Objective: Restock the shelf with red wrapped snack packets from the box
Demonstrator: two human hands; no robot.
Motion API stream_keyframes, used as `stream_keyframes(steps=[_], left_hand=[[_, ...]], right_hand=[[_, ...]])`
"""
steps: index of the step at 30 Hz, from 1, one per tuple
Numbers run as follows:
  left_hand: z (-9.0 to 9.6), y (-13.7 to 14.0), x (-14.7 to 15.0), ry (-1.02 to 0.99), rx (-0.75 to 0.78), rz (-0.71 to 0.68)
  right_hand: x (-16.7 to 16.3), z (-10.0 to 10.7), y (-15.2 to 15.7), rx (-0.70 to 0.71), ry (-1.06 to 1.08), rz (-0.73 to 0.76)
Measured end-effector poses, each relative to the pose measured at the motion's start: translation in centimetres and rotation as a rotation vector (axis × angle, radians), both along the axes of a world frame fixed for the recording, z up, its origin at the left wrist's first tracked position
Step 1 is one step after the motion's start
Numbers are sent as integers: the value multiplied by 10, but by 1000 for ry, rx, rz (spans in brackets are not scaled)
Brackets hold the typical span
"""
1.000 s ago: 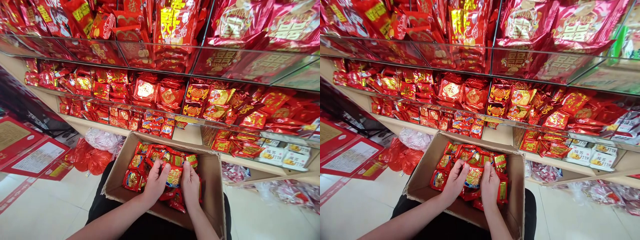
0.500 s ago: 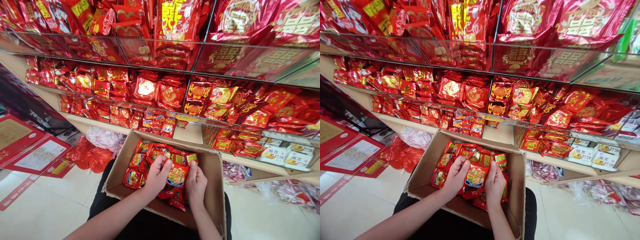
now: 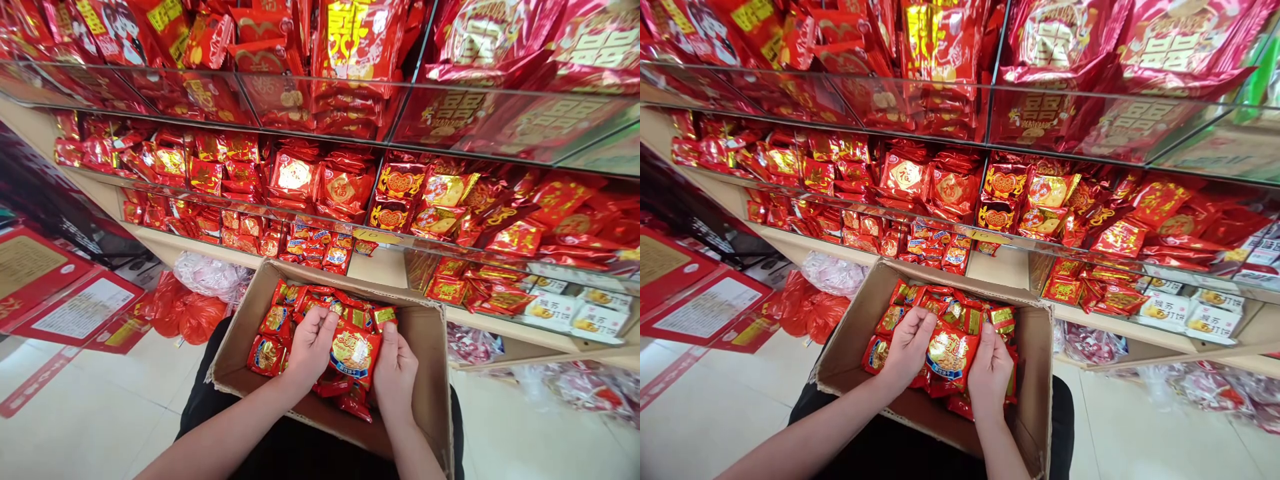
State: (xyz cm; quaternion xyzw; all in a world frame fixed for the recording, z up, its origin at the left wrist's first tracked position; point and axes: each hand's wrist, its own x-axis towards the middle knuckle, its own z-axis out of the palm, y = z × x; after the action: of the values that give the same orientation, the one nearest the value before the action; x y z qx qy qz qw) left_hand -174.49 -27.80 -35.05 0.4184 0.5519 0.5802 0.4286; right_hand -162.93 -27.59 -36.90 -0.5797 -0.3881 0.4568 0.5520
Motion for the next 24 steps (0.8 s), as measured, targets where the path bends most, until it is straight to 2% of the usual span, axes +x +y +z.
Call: stream_keyframes(steps=[3,7,10,12,14,16,17,19,21,22,24], left_hand=[[-4,-1,-1,-5,-19,3],[-12,-2,-2,-53,-59,19],[-16,0,-4,-102,-52,24],[-12,4,-8,-64,-26,-10],[-4,11,-21,102,17,-75],[7,21,-44,398,85,-102],[12,26,-59,574,116,-79],[16,37,-95,925,188,59],[10,44,-129,1173,135,192],[4,46,-143,1237,88,206],[-11,46,-160,1252,21,196]], right_hand=[[-2,1,-1,-81,163,16],[-2,-9,-4,-129,164,80],[0,-13,-5,-60,96,248],[3,-6,-3,-15,79,405],[11,8,5,7,43,562],[26,25,21,29,-80,598],[36,33,33,52,-175,545],[58,45,60,115,-407,355],[78,48,90,165,-702,233],[85,45,106,181,-847,223],[90,35,138,138,-1034,303]])
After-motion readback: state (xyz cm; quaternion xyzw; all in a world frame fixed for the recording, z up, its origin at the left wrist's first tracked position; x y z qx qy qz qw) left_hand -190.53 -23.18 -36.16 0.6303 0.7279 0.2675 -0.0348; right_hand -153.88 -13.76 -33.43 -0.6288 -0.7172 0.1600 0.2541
